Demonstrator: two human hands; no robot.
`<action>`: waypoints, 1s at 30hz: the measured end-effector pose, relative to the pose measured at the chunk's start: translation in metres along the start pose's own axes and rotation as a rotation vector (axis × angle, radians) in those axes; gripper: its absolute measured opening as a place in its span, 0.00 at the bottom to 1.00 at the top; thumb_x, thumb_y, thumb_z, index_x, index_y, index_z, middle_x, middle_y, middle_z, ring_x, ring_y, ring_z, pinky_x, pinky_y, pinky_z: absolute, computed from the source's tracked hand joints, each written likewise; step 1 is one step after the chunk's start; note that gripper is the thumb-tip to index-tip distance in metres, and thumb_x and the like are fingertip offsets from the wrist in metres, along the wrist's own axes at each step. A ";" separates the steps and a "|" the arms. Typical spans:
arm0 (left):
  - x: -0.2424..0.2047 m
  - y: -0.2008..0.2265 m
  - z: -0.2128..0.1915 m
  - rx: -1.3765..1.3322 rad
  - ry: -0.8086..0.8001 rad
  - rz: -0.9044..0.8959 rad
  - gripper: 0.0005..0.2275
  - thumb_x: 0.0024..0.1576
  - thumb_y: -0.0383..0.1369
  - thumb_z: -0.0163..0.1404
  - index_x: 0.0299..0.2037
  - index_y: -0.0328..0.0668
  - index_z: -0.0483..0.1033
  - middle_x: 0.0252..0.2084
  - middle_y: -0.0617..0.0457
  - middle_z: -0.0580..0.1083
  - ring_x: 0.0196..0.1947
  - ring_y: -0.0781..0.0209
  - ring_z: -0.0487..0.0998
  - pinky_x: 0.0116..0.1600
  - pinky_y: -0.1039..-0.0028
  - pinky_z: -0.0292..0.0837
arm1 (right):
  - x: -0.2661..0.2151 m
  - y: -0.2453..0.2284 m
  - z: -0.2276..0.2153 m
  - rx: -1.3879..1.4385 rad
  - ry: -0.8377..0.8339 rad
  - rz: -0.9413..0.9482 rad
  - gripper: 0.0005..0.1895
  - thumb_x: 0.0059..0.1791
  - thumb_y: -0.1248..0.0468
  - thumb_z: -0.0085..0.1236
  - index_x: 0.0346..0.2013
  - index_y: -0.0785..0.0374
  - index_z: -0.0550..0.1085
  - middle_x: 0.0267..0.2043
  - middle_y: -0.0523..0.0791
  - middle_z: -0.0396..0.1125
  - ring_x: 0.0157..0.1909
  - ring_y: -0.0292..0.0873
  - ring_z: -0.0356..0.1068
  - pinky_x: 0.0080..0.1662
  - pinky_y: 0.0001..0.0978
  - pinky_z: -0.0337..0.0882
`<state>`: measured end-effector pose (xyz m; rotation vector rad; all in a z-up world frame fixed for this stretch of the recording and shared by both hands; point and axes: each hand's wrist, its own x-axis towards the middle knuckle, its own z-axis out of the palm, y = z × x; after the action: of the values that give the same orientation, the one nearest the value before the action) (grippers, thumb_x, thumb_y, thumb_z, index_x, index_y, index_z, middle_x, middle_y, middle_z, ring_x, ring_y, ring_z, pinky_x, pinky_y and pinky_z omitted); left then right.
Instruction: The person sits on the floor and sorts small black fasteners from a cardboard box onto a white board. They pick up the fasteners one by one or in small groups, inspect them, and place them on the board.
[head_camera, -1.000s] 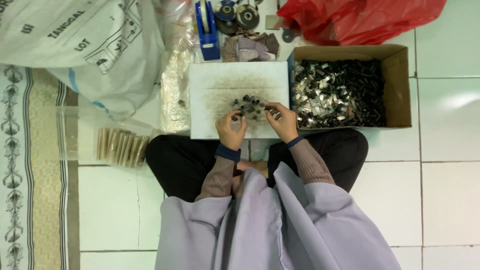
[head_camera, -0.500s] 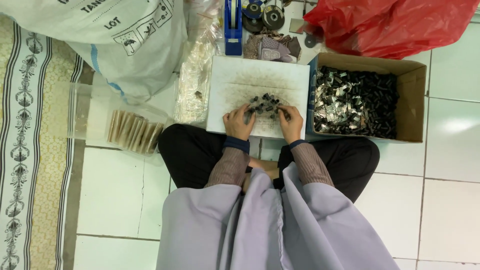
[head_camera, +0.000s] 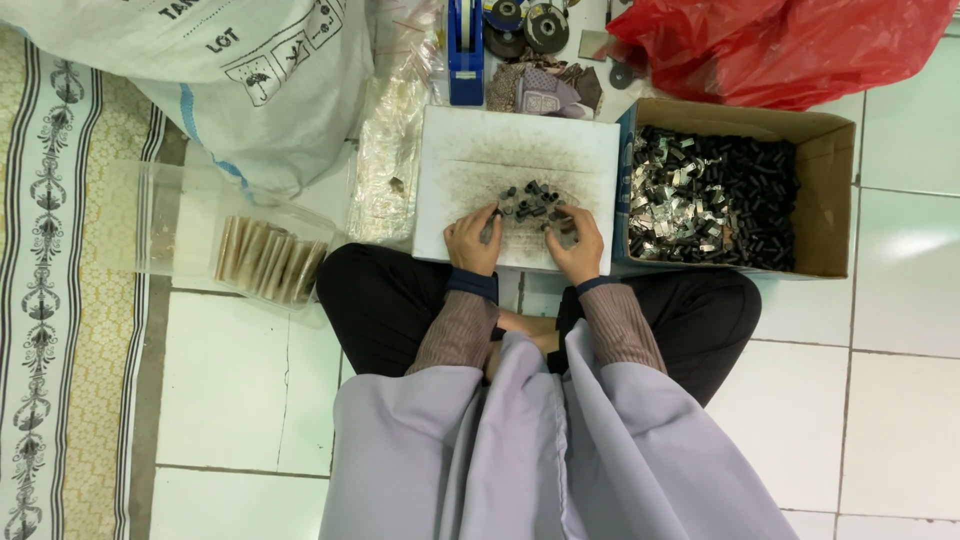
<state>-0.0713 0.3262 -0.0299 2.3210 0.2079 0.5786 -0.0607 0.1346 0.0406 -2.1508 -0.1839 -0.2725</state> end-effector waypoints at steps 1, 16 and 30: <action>0.000 0.000 0.001 0.001 0.001 0.001 0.08 0.64 0.41 0.54 0.51 0.62 0.81 0.44 0.64 0.81 0.46 0.65 0.79 0.59 0.65 0.62 | -0.001 0.006 0.003 0.001 0.000 -0.001 0.19 0.50 0.64 0.66 0.54 0.61 0.75 0.48 0.49 0.69 0.47 0.54 0.73 0.47 0.46 0.75; -0.003 0.012 0.003 0.060 -0.071 0.050 0.10 0.58 0.46 0.58 0.45 0.57 0.80 0.39 0.60 0.81 0.45 0.63 0.78 0.59 0.57 0.58 | -0.003 0.009 0.017 -0.272 -0.030 -0.045 0.20 0.46 0.60 0.70 0.51 0.58 0.75 0.40 0.46 0.75 0.44 0.49 0.73 0.47 0.42 0.70; 0.038 0.036 -0.003 0.166 -0.325 0.269 0.09 0.54 0.41 0.59 0.41 0.52 0.82 0.50 0.52 0.73 0.48 0.50 0.77 0.52 0.57 0.64 | 0.041 -0.003 -0.030 -0.323 -0.283 -0.096 0.08 0.49 0.69 0.63 0.42 0.57 0.80 0.47 0.47 0.69 0.51 0.53 0.69 0.47 0.44 0.75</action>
<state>-0.0396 0.3134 0.0102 2.5843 -0.2202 0.3122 -0.0254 0.1129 0.0701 -2.5004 -0.4311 -0.0520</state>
